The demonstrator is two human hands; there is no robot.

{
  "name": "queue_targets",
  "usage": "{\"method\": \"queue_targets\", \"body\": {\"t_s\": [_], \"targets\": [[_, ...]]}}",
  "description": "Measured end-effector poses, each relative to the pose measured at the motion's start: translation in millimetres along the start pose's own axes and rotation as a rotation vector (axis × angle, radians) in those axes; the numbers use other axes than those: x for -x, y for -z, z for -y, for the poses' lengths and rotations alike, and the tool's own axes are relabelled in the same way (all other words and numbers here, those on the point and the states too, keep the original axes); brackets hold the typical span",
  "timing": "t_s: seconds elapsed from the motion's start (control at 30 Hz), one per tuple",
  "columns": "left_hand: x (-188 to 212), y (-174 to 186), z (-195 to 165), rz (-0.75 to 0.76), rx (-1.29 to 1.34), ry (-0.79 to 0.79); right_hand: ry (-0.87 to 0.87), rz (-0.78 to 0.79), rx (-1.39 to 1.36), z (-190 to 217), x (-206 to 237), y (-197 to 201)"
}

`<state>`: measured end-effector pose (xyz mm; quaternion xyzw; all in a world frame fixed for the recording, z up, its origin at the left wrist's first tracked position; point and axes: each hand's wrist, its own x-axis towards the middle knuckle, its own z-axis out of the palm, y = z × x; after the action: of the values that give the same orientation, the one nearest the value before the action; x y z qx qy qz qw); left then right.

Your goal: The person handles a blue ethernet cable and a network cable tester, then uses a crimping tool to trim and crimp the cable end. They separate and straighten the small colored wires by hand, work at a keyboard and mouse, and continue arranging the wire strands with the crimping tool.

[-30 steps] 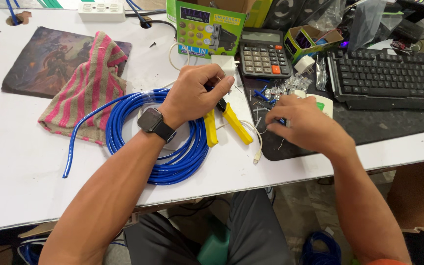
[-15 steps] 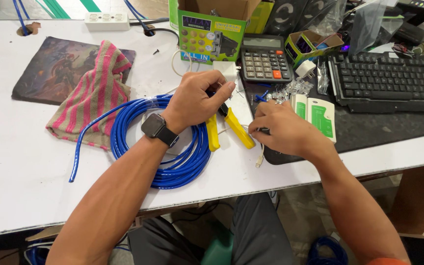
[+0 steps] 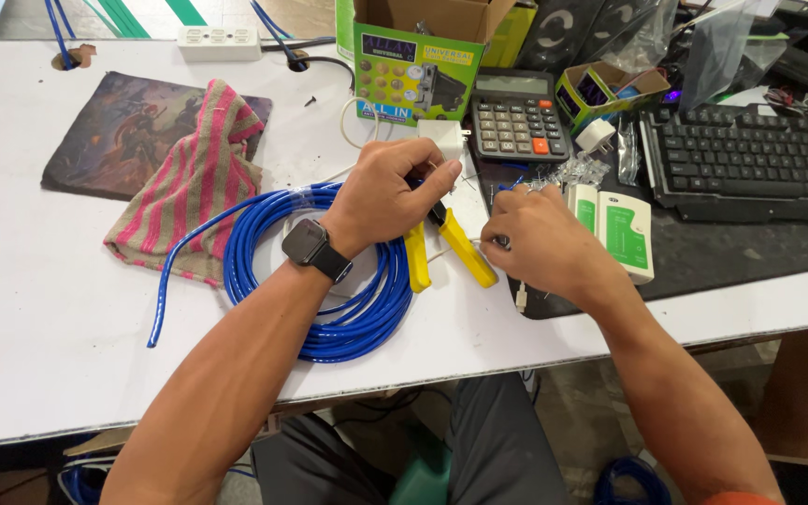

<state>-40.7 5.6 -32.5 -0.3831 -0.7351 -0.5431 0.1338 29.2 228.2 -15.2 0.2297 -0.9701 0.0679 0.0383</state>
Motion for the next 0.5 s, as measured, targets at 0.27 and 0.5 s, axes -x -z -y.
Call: {"method": "queue_targets", "body": {"t_s": [0.27,0.5], "targets": [[0,0,0,-0.011,-0.001,-0.013,0.044,-0.010,0.064,4,-7,-5],[0,1,-1,-0.013,-0.003,-0.038,0.113,-0.001,-0.002,-3,-7,-13]]}}
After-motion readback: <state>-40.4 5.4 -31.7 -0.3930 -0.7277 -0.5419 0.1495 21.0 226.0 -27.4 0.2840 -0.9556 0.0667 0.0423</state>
